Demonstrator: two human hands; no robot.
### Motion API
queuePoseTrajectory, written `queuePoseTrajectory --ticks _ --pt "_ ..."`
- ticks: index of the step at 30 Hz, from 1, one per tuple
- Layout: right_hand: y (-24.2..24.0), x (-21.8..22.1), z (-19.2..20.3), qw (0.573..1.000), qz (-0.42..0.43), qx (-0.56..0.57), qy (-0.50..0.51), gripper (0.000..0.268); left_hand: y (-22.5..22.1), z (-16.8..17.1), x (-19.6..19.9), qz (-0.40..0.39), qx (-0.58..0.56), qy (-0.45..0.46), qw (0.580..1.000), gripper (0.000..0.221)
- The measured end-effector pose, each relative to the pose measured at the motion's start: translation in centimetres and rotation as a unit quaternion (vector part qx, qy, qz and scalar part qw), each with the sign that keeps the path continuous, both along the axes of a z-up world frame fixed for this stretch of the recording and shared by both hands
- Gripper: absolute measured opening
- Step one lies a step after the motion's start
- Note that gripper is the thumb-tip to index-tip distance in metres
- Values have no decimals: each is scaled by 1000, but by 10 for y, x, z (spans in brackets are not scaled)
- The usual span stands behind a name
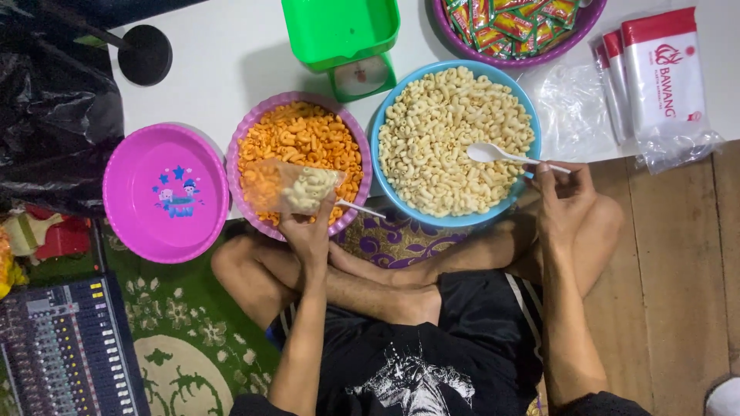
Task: Packing two different types of snacks into a small plastic bag using a spoon.
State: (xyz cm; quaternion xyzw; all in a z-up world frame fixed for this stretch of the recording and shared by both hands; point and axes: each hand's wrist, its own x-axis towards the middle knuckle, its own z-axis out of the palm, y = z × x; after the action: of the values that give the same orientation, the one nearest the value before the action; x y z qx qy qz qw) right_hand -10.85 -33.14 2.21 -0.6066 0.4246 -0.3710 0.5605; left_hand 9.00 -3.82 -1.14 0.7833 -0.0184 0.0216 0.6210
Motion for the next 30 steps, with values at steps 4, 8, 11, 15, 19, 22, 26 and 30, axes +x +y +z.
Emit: queuePoseTrajectory --ticks 4,8,11,15,19,22,26,30 --pt "-8 -13 -1 990 45 -111 70 14 -9 21 -1 -9 0 -5 1000 72" --pt "2 -5 5 981 74 -149 98 13 -10 23 -4 -16 9 -3 1000 70" --pt "2 -6 -20 988 66 -126 64 12 -1 11 -2 -17 13 -1 1000 72" --pt "8 0 -34 999 39 -22 25 15 4 13 -2 -15 28 -5 1000 74" --pt "0 -11 -50 995 33 90 -34 15 9 19 -4 -9 27 -12 1000 70" --pt "0 -18 -50 994 15 101 -37 17 14 12 -5 4 47 -28 999 74" --pt "4 -23 -48 993 -2 109 -38 16 24 9 -5 1 63 -29 998 76" --pt "-3 -25 -50 992 -12 113 -54 16 15 22 -7 -12 68 -21 997 77"
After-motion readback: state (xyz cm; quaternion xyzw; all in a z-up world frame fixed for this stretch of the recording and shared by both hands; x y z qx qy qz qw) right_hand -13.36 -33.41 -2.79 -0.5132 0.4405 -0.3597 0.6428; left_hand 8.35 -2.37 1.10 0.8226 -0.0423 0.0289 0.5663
